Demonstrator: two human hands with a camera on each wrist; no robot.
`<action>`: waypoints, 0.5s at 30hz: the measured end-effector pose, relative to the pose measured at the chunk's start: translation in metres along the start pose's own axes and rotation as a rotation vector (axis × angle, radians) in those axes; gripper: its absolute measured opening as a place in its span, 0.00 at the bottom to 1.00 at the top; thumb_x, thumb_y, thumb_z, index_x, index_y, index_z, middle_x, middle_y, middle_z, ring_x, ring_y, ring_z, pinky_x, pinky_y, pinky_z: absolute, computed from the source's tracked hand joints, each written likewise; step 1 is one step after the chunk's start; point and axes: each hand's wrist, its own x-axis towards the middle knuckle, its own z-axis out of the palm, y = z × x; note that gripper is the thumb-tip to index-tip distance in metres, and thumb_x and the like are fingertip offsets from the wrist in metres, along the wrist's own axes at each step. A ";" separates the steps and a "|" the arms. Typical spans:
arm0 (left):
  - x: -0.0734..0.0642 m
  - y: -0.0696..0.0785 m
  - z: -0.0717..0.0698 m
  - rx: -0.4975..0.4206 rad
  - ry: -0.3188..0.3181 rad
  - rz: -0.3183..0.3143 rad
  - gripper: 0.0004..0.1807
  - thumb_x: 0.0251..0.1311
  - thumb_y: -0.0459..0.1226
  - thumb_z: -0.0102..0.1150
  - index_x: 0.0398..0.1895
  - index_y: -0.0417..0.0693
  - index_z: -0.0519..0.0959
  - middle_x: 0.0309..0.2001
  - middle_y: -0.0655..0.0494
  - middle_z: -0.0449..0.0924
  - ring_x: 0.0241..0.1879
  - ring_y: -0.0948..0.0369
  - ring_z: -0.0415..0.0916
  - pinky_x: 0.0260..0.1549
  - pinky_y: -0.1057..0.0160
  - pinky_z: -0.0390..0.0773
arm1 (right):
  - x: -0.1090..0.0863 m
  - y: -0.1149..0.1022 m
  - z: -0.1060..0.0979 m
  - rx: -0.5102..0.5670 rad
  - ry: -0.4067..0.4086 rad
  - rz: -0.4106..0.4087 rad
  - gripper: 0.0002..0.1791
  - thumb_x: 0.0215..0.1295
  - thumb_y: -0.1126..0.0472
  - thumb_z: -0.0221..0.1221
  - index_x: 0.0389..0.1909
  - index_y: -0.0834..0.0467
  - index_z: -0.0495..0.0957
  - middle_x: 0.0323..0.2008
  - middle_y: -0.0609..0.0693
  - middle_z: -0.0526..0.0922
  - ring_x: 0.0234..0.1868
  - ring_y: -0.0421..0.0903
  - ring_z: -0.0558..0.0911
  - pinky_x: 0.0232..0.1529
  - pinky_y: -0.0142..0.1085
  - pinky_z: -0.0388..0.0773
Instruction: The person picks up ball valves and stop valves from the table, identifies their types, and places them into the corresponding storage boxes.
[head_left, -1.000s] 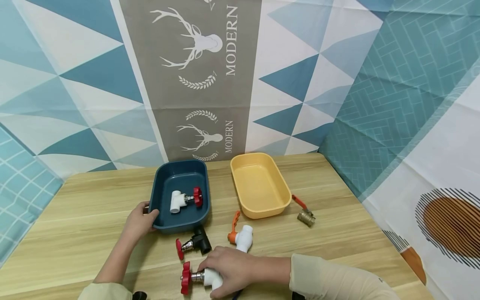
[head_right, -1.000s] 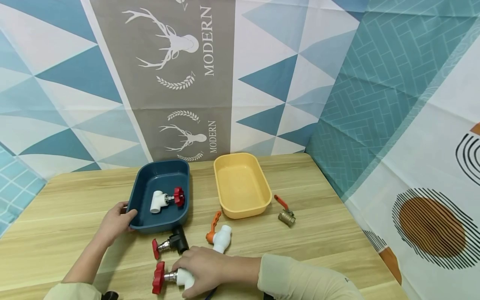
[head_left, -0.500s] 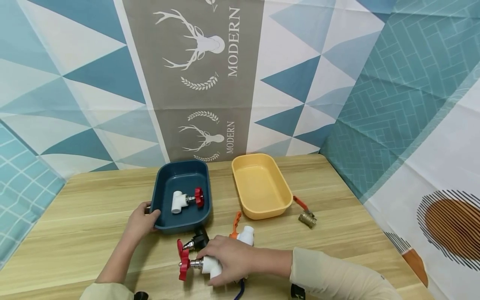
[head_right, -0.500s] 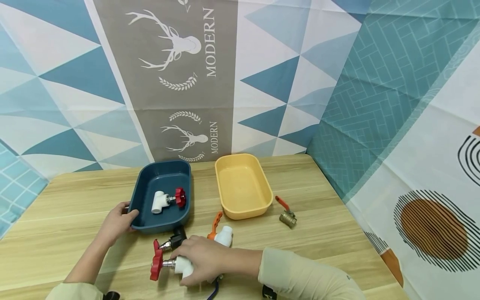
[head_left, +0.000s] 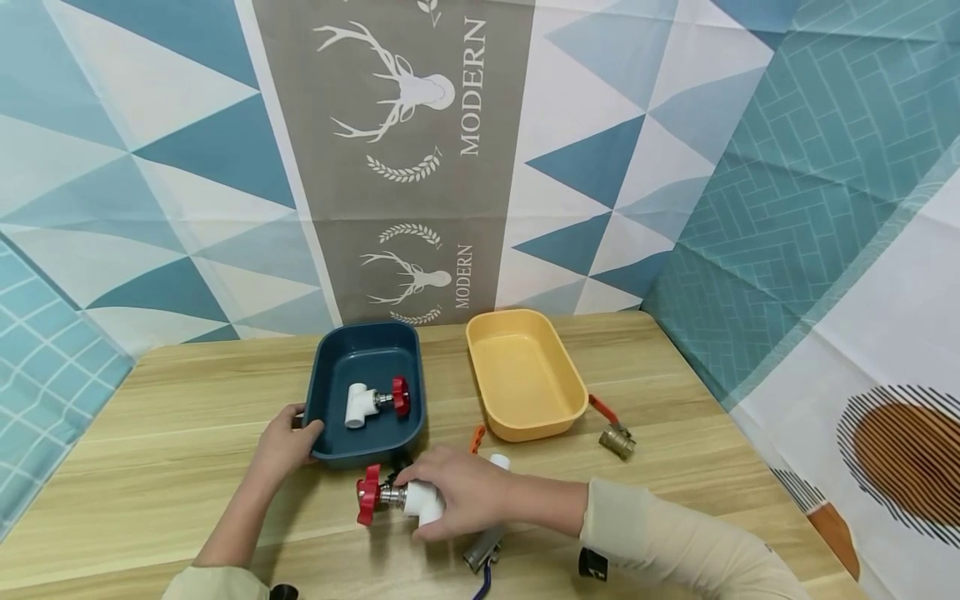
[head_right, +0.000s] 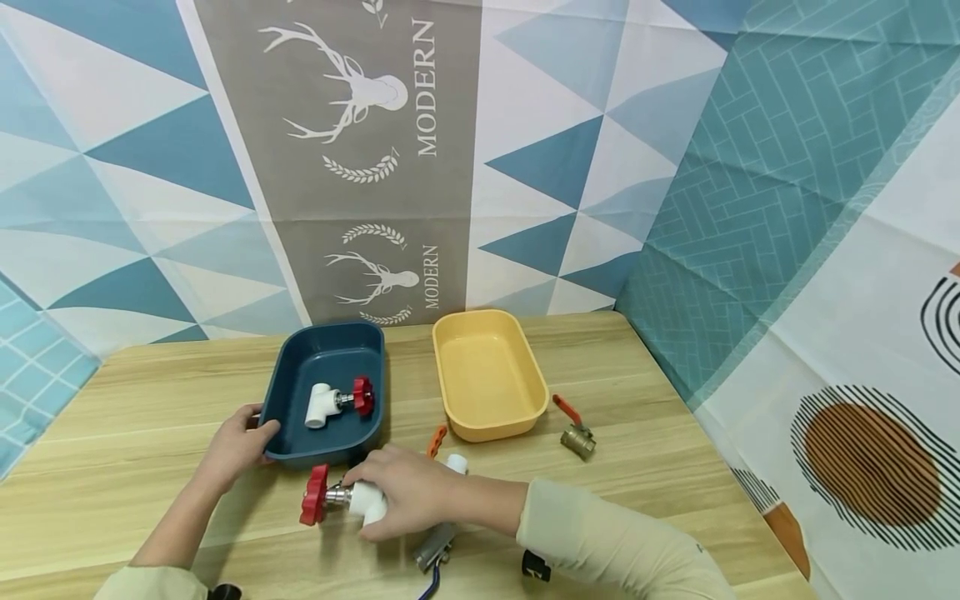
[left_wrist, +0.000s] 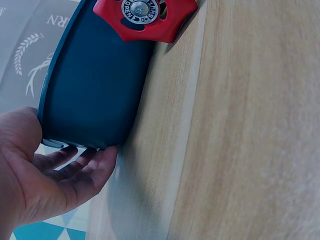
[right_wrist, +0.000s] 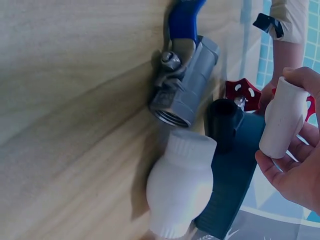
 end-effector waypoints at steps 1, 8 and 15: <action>0.000 0.000 0.000 0.000 0.000 -0.001 0.31 0.66 0.38 0.40 0.66 0.27 0.51 0.57 0.25 0.61 0.42 0.46 0.76 0.34 0.58 0.84 | 0.001 0.000 -0.001 0.006 0.000 0.000 0.30 0.54 0.43 0.63 0.58 0.44 0.70 0.50 0.40 0.77 0.42 0.32 0.69 0.36 0.18 0.66; 0.000 0.000 0.000 -0.012 0.006 0.000 0.30 0.66 0.38 0.41 0.66 0.28 0.52 0.56 0.26 0.62 0.43 0.47 0.76 0.33 0.59 0.84 | 0.006 0.002 -0.008 0.029 0.036 0.006 0.31 0.53 0.45 0.65 0.58 0.47 0.71 0.50 0.42 0.77 0.42 0.33 0.70 0.33 0.18 0.68; 0.000 0.000 0.000 -0.012 0.006 -0.004 0.30 0.66 0.38 0.40 0.67 0.28 0.52 0.57 0.26 0.62 0.44 0.46 0.75 0.33 0.59 0.84 | 0.013 0.004 -0.017 0.018 0.107 -0.003 0.30 0.52 0.46 0.66 0.57 0.49 0.72 0.50 0.45 0.77 0.42 0.35 0.71 0.32 0.17 0.68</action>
